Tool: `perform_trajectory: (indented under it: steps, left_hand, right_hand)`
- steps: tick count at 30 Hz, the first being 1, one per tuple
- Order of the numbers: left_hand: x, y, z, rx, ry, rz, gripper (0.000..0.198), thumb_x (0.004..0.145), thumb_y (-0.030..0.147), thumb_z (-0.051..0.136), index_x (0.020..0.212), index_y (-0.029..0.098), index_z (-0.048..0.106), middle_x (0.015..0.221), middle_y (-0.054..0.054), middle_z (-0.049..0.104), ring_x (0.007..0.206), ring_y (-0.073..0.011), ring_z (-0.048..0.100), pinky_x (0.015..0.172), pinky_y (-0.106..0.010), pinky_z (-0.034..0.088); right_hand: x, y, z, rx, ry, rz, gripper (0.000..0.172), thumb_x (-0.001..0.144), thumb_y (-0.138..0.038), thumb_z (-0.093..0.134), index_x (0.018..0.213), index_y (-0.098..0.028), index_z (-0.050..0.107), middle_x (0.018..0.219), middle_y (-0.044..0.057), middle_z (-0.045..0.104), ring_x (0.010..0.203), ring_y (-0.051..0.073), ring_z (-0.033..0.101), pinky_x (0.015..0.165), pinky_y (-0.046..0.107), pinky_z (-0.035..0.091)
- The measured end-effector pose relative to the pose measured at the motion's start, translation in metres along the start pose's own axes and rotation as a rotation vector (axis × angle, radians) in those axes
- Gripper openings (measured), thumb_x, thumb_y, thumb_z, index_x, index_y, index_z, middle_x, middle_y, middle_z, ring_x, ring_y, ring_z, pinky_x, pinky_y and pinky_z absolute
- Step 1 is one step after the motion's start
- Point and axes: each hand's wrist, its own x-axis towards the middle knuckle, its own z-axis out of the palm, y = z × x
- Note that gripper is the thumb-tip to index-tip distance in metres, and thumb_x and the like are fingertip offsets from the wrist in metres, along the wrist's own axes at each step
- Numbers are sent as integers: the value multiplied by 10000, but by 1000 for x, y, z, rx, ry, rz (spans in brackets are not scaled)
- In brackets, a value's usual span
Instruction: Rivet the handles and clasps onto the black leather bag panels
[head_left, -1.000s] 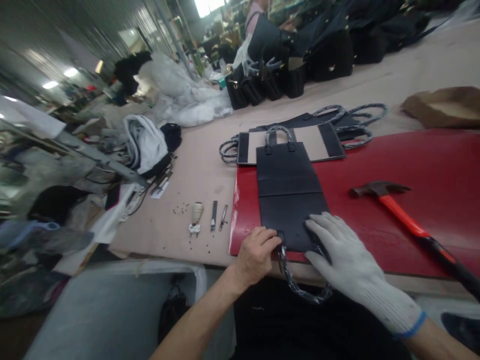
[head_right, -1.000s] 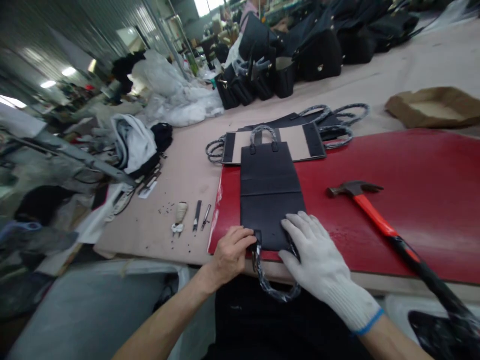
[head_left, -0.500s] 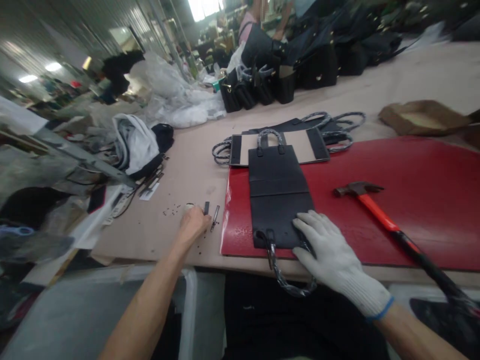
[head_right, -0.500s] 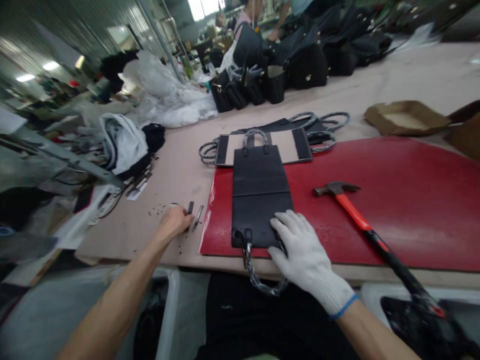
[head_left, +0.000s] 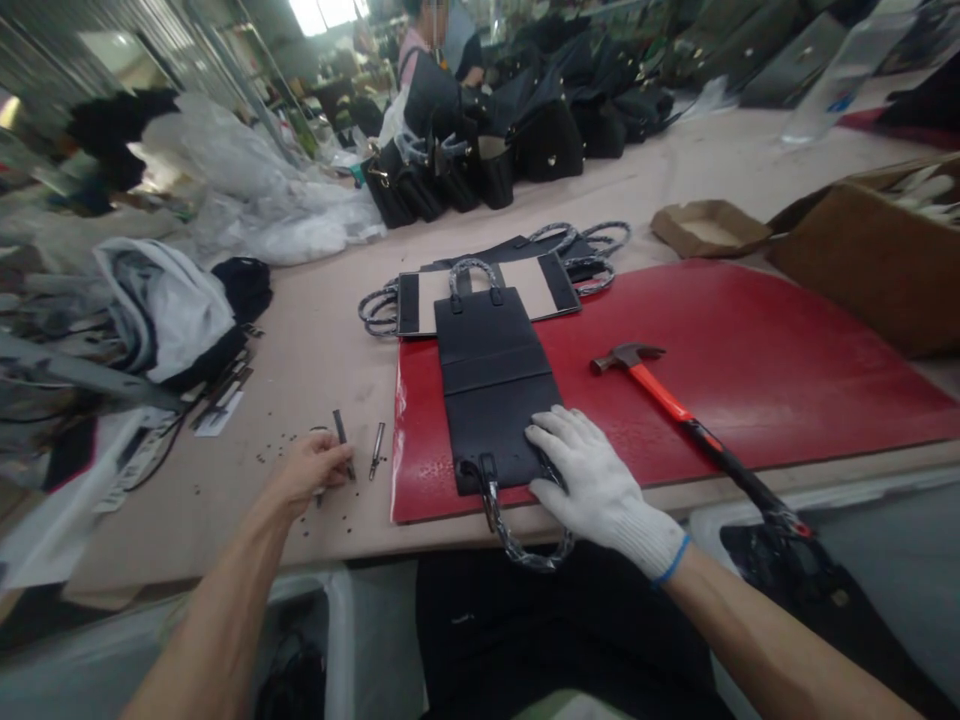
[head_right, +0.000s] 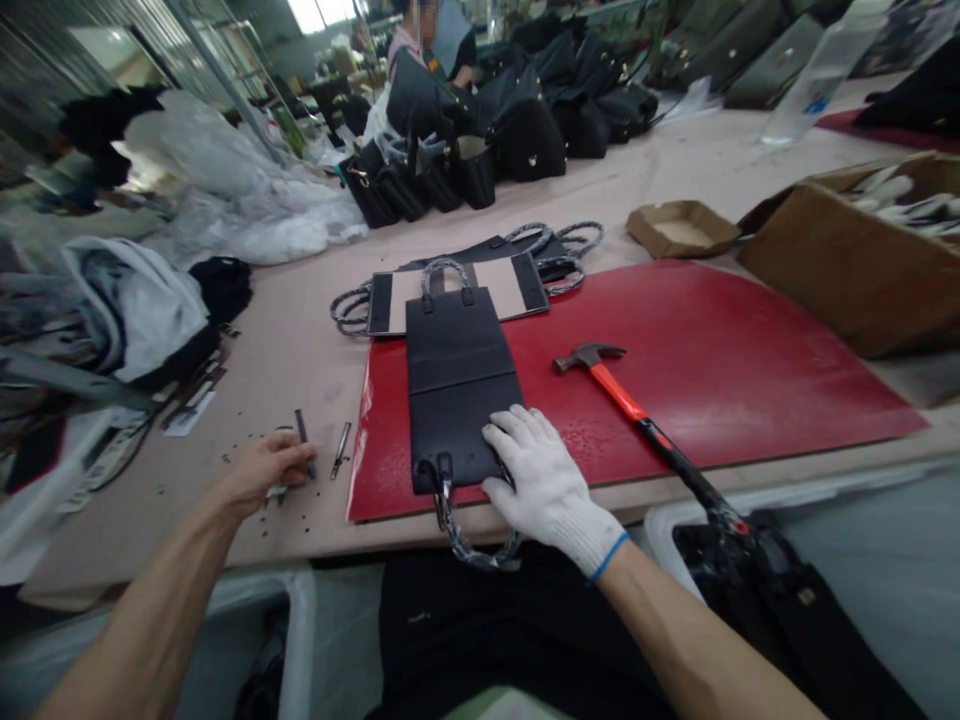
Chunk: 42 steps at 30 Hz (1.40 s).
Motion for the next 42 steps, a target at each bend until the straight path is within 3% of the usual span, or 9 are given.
perform_trajectory:
  steps: [4, 9, 14, 18, 25, 35, 42]
  left_hand:
    - [-31, 3, 9, -610, -36, 97, 460, 515, 330, 936, 820, 139, 649, 755, -29, 735, 639, -157, 688, 586, -239, 599]
    - [-64, 16, 65, -971, -185, 153, 631, 547, 339, 1010, 1058, 181, 674, 824, -10, 771, 761, -189, 763, 729, -297, 659]
    - [-80, 31, 130, -948, -249, 299, 514, 642, 372, 968, 1011, 170, 674, 890, -41, 792, 819, -223, 786, 804, -367, 671]
    - [-82, 46, 156, -785, -234, 450, 391, 744, 356, 883, 1001, 163, 662, 931, -73, 799, 884, -237, 788, 871, -393, 663]
    - [-85, 52, 165, -658, -224, 554, 194, 845, 241, 749, 1002, 157, 672, 970, -81, 798, 903, -203, 782, 859, -316, 652]
    - [-83, 44, 166, -573, -235, 574, 156, 906, 231, 699, 1042, 166, 662, 1018, -77, 784, 954, -212, 770, 879, -320, 639]
    - [-89, 41, 171, -330, -134, 755, 101, 963, 196, 606, 1061, 201, 634, 1034, -57, 771, 970, -192, 753, 904, -320, 608]
  right_hand:
    - [0, 0, 0, 14, 13, -4, 574, 809, -236, 709, 1368, -142, 618, 1498, 151, 528, 1453, 386, 387, 1255, 620, 293]
    - [1, -1, 0, -2, 4, 1, 578, 806, -234, 709, 1366, -129, 616, 1489, 157, 529, 1441, 389, 399, 1254, 612, 300]
    - [0, 0, 0, -1, -12, 2, 573, 819, -244, 693, 1377, -146, 606, 1503, 149, 519, 1454, 394, 383, 1245, 621, 308]
    - [0, 1, 1, 13, -14, 6, 571, 822, -255, 689, 1377, -152, 603, 1513, 149, 512, 1467, 393, 370, 1248, 627, 296]
    - [0, 1, 1, 30, -11, 14, 594, 811, -239, 696, 1390, -149, 597, 1519, 143, 511, 1481, 382, 350, 1263, 607, 275]
    - [1, 0, -1, 42, -27, 23, 604, 810, -233, 703, 1398, -135, 601, 1515, 150, 510, 1473, 388, 357, 1271, 601, 259]
    - [2, 0, -1, 42, -30, 29, 605, 801, -211, 720, 1390, -134, 609, 1508, 152, 518, 1469, 391, 360, 1266, 603, 269]
